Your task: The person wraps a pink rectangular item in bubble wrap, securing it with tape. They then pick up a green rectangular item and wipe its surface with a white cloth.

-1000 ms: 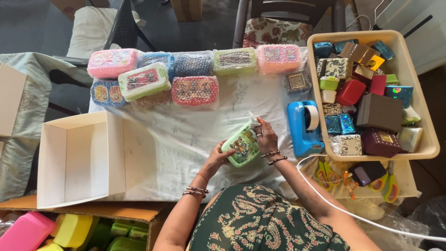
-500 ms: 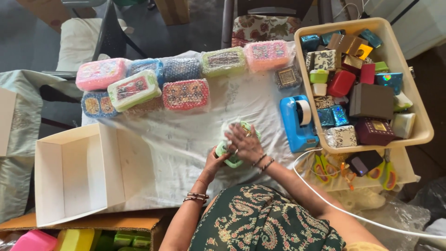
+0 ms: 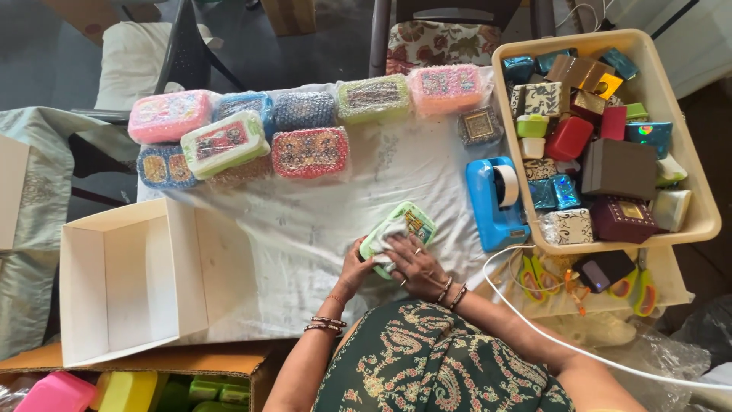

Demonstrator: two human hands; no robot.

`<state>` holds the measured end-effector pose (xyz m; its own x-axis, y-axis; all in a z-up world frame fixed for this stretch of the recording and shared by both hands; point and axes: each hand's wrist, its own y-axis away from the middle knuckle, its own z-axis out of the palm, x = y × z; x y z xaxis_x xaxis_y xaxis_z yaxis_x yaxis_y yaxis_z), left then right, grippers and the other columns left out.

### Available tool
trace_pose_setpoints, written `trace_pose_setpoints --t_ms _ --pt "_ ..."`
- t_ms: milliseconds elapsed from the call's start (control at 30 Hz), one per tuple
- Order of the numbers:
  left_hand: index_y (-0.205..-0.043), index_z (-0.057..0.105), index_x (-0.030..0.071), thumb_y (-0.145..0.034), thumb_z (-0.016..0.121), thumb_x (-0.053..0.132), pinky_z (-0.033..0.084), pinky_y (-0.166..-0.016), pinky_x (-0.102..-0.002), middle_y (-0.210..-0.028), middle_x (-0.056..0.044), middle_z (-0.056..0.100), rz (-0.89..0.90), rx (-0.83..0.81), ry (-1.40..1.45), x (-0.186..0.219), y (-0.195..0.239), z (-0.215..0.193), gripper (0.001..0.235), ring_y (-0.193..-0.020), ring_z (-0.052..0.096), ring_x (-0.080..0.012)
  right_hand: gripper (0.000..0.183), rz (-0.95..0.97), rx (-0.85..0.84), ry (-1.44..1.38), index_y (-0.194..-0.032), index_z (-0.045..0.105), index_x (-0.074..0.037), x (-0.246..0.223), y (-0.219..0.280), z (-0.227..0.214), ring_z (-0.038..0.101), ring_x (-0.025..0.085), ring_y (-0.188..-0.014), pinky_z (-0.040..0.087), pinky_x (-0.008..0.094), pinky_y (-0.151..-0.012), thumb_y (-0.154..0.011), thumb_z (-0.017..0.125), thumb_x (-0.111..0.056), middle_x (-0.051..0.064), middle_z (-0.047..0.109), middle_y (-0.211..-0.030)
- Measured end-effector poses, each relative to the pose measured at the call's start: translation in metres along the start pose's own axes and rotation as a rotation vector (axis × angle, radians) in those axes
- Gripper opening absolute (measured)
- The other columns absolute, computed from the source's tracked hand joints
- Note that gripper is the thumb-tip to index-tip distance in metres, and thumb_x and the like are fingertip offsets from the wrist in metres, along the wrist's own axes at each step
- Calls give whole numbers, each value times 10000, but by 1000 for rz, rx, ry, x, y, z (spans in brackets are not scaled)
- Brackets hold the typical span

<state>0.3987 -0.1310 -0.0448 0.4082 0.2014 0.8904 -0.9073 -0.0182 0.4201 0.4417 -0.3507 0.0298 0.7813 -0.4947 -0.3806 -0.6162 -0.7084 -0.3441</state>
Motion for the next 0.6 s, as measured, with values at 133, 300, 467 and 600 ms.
trace_pose_setpoints --t_ms 133,300,467,600 --pt "-1466 501 117 -849 747 216 605 -785 -302 -1143 -43 687 -26 -21 -15 21 8 5 672 -969 674 -135 579 -52 -37 -46 -1483 453 -134 15 -14 3 346 252 -1534 225 549 -1286 -968 667 -290 86 448 -1574" --pt "-1427 483 112 -843 796 227 633 -798 -288 -1138 -11 690 -52 -33 57 41 16 12 673 -987 692 -103 626 221 -111 184 -1532 427 -232 59 -54 9 307 264 -1527 177 708 -1152 -941 604 -335 55 367 -1636" --pt "-1399 510 96 -825 811 238 593 -739 -308 -1071 -17 694 -7 -8 -57 30 14 10 663 -927 669 -124 563 300 -255 291 -1498 438 -211 36 -77 21 234 305 -1548 174 698 -1149 -986 530 -426 104 305 -1662" --pt "-1326 616 17 -882 789 252 603 -848 -279 -1132 -31 734 72 -17 -153 -45 -15 -17 531 -994 686 -127 644 -74 -263 250 -1547 434 -147 4 -54 47 244 269 -1557 130 680 -1200 -1005 500 -488 83 335 -1657"
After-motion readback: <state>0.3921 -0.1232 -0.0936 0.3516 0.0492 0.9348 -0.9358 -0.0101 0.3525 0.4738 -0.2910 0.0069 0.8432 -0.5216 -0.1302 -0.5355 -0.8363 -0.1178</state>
